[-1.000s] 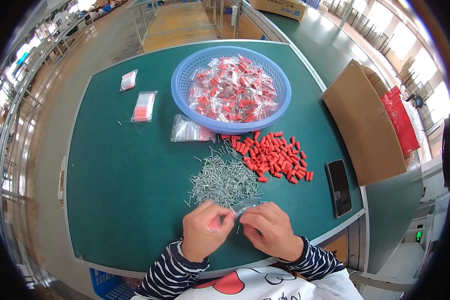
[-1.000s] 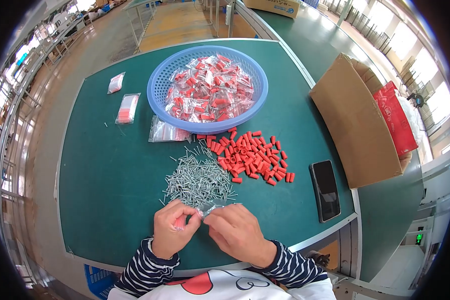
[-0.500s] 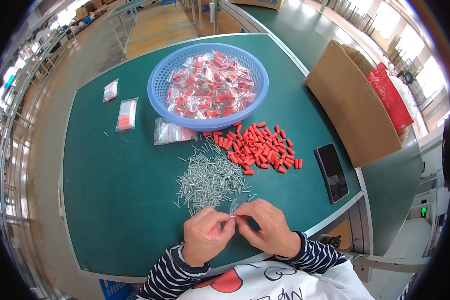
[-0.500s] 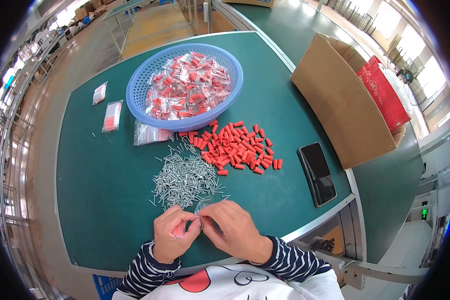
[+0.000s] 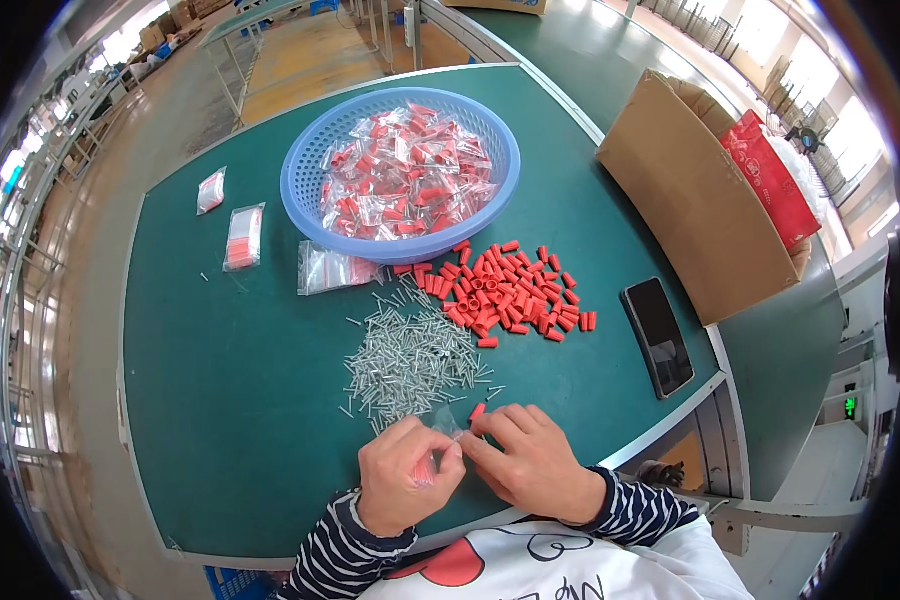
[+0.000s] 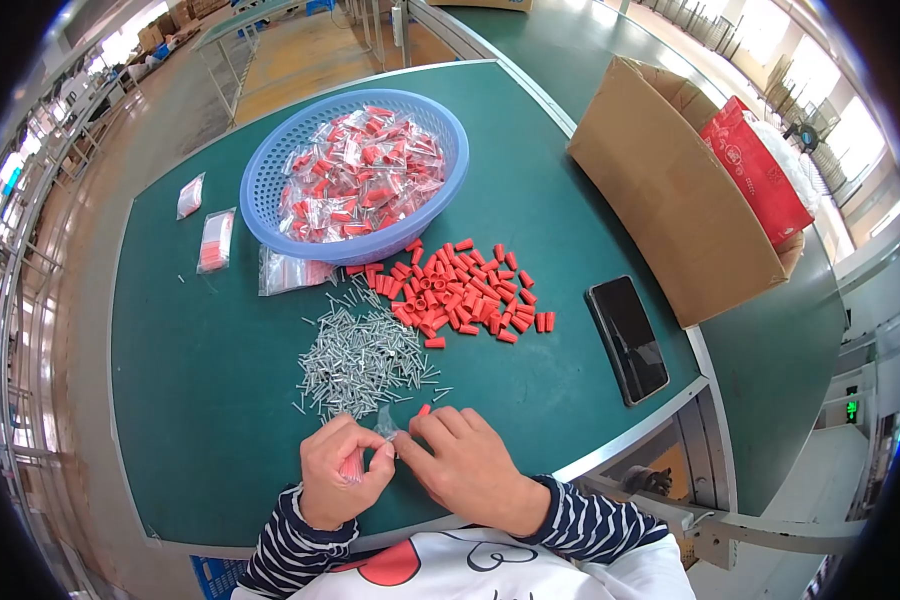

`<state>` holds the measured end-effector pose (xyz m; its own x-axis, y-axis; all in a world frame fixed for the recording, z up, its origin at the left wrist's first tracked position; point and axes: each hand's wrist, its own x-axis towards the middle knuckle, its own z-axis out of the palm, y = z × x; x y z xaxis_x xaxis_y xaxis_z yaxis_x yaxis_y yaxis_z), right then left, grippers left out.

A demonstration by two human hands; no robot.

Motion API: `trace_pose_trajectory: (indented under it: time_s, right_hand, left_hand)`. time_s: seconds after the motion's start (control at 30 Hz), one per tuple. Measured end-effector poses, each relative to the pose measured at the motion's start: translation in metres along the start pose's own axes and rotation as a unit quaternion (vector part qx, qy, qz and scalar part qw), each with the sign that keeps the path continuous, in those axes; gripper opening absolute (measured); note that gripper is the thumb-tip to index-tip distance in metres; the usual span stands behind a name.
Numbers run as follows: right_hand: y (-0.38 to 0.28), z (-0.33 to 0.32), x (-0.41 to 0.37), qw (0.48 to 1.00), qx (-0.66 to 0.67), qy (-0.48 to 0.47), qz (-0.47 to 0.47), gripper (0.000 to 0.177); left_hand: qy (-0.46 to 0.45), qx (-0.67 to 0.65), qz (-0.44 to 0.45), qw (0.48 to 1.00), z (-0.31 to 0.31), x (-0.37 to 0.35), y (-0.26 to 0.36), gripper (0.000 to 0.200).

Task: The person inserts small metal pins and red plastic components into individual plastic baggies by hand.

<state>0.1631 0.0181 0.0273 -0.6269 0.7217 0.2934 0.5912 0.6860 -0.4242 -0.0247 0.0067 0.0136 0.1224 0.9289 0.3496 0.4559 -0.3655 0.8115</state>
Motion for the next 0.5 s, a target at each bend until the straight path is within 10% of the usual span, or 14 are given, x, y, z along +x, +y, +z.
trace_pose_trajectory:
  time_s: [0.2,0.5]
  right_hand:
    - [0.011,-0.011,-0.005,0.997,0.058,-0.006,-0.049,0.037]
    - [0.018,-0.019,-0.006,0.989,0.122,-0.064,-0.050,0.034]
  left_hand:
    - [-0.094,0.011,0.010,0.995,-0.007,0.005,0.004,0.047]
    - [-0.095,0.011,0.053,0.994,-0.004,0.006,0.001,0.041]
